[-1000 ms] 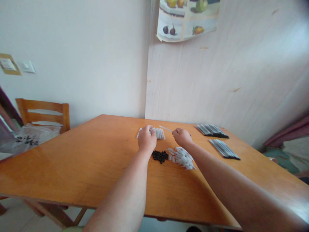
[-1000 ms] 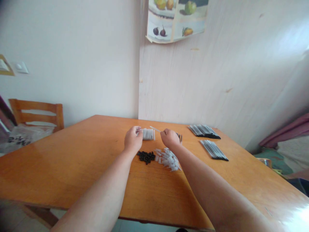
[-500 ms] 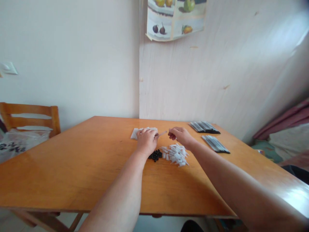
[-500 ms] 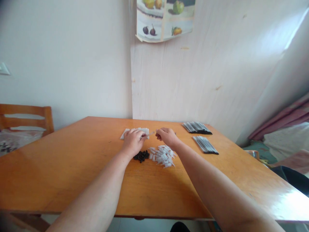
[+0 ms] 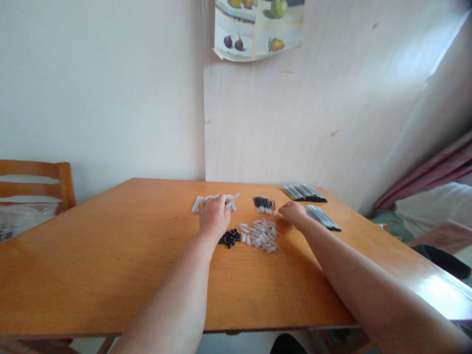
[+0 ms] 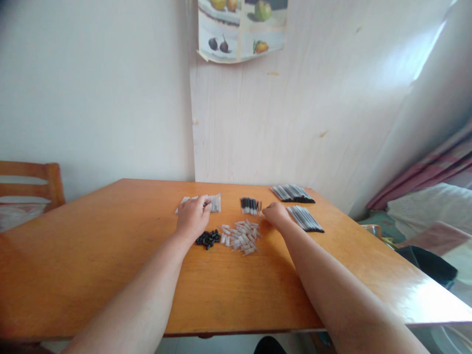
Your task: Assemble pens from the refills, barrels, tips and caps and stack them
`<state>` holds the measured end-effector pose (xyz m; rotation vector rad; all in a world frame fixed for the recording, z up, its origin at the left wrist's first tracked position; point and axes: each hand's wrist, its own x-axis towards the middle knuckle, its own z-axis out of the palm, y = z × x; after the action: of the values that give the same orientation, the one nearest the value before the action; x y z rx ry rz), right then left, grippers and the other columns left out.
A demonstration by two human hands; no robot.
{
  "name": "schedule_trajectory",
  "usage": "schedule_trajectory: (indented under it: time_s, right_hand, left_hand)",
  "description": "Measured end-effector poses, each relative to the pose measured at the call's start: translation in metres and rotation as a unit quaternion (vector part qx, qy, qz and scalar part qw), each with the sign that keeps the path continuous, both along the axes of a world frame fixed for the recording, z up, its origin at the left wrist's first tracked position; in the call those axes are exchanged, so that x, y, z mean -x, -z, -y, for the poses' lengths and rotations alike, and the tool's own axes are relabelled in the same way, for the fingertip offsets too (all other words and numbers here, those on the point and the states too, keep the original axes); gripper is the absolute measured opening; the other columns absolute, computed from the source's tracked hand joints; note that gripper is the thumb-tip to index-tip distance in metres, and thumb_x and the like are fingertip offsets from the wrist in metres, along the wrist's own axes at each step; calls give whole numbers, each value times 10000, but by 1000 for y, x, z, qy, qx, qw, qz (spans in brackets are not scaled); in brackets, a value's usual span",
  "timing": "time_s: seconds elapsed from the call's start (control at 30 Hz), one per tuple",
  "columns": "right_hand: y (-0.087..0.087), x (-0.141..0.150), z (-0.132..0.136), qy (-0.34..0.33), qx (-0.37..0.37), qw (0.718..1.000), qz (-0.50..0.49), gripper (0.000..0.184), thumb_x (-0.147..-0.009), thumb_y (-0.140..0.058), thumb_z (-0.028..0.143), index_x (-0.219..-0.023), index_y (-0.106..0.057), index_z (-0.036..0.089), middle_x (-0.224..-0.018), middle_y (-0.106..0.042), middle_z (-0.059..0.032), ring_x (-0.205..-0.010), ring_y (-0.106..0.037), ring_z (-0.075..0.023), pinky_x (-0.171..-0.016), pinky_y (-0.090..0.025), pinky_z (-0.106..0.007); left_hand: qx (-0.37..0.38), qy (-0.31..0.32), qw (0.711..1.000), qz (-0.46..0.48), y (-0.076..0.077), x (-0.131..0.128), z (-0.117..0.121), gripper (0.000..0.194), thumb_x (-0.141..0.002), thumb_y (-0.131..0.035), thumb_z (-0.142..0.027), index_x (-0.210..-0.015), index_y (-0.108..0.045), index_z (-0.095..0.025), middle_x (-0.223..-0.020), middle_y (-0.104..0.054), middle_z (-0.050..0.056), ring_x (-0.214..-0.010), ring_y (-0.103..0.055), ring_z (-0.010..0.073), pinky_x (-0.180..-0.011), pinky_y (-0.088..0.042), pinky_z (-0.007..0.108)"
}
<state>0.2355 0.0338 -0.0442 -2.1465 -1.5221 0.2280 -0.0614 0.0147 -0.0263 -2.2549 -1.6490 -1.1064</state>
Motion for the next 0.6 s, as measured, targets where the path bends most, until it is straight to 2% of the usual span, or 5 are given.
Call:
schedule_trajectory:
  time_s: [0.13,0.27,0.6]
  right_hand:
    - [6,4,-3,6,24,1000,18,237,-751,-600,328,-854,-713,147,-840,-716,-112,-757,-645,-198,-598,-398,-242]
    - [4,10,-4,5,39,999,34,275,-765,-597,386,-871,-709,158,-877,-722,-127,-806,-658,-235,-630,-416,-269]
    - [0,16,-1,21,76,994,76,312,-804,-571,385,-961,-703,151,-1033,-715,-168,-951,-666,-270,-736,-466,-310]
  left_hand:
    - [-6,-9,1000,-18,-1,0,1,196,-914,-474,-299,-1028,-613,-223,-1028,-703,79,-1023,-590,261,-903,-355,402]
    - [-22,-11,999,-23,0,1,0,179,-908,-484,-296,-1009,-611,-222,-996,-707,64,-990,-595,261,-870,-366,397]
    - [-23,-11,999,-22,-1,1,1,189,-908,-481,-304,-995,-623,-213,-969,-701,76,-980,-593,264,-866,-372,402]
